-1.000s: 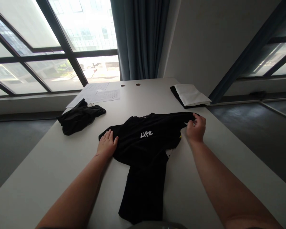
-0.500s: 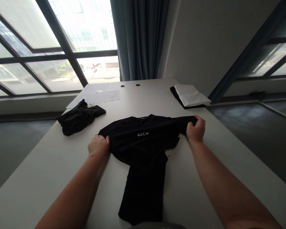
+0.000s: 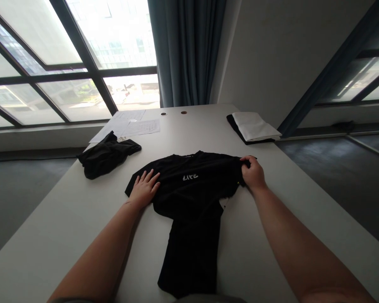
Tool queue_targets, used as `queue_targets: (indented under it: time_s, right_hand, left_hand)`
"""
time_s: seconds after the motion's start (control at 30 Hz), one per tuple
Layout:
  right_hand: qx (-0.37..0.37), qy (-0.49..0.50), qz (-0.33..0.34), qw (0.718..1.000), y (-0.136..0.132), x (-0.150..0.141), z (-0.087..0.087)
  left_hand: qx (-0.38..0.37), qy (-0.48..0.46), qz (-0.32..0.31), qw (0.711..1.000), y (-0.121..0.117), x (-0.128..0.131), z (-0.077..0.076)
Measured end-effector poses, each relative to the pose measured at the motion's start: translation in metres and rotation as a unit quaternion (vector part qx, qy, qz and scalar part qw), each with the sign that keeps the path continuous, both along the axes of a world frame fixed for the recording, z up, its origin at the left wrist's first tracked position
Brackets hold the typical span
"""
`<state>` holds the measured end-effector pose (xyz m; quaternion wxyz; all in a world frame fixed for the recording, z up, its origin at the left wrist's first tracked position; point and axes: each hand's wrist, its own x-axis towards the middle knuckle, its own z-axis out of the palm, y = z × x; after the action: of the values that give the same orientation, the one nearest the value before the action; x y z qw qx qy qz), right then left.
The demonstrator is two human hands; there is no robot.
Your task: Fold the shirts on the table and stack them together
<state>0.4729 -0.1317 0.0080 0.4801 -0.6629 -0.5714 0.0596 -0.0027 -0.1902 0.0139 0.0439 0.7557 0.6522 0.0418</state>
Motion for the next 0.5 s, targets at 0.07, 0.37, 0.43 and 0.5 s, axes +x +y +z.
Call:
queue_targets:
  time_s: [0.07, 0.37, 0.43, 0.5]
  right_hand:
    - [0.009, 0.044, -0.033, 0.998, 0.003, 0.006, 0.000]
    - [-0.097, 0.038, -0.099, 0.990, 0.009, 0.045, 0.010]
    - [-0.013, -0.112, -0.076, 0.991, 0.006, 0.028, 0.018]
    - [-0.003, -0.200, 0.006, 0.980, 0.005, -0.006, 0.023]
  left_hand:
    - [-0.010, 0.006, 0.016, 1.000, -0.003, 0.000, 0.002]
    - [0.055, 0.033, 0.087, 0.994, -0.001, 0.017, 0.017]
    - [0.081, 0.034, 0.083, 0.993, 0.010, 0.034, 0.024]
    - [0.101, 0.024, 0.053, 0.993, 0.028, 0.055, 0.030]
